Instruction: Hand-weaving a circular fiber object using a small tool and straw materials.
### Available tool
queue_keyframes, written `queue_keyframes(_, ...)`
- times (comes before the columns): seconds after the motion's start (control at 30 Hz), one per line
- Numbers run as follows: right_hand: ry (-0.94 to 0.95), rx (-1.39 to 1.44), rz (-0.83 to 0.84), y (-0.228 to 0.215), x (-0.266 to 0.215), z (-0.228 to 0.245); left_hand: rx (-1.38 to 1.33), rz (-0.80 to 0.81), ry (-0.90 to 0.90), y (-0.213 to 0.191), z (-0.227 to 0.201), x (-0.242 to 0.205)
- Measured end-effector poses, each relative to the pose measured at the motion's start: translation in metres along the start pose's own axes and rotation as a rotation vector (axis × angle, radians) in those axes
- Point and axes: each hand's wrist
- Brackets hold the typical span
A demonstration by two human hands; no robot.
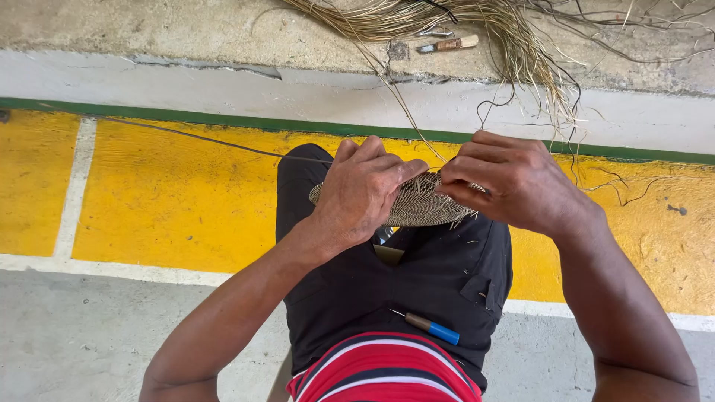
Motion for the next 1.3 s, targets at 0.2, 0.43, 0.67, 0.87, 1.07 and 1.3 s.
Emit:
queue_keyframes(0.2, -0.003, -0.185, 0.023, 0.005, -0.003, 0.005, -0.001, -0.007, 0.0, -0.001, -0.002, 0.002)
queue_keyframes(0.43, -0.001, -0.27, 0.021, 0.002, 0.004, 0.014, -0.017, -0.029, 0.009, 0.0, -0.002, 0.002)
queue_keyframes(0.67, -0.004, -0.439, 0.059, 0.021, 0.011, 0.026, -0.029, -0.07, 0.033, 0.007, 0.004, -0.003)
queue_keyframes(0.87, 0.179, 0.204, 0.101, 0.012, 0.014, -0.019, 0.0, -0.094, 0.101, -0.003, 0.003, -0.009)
queue_keyframes(1.07, 0.164, 0.481, 0.311, 0.018, 0.034, -0.04, 0.014, -0.083, 0.122, -0.01, 0.0, -0.019)
queue_keyframes(1.3, 0.218, 0.785, 0.254, 0.041, 0.002, -0.068, -0.047, -0.038, 0.195, -0.024, 0.004, 0.007)
Point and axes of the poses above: each hand's wrist, its own x-axis towards the middle knuckle, its own y-axis out of the palm, z = x × y, and after that the axes turned 4 degrees about -y, right-handed
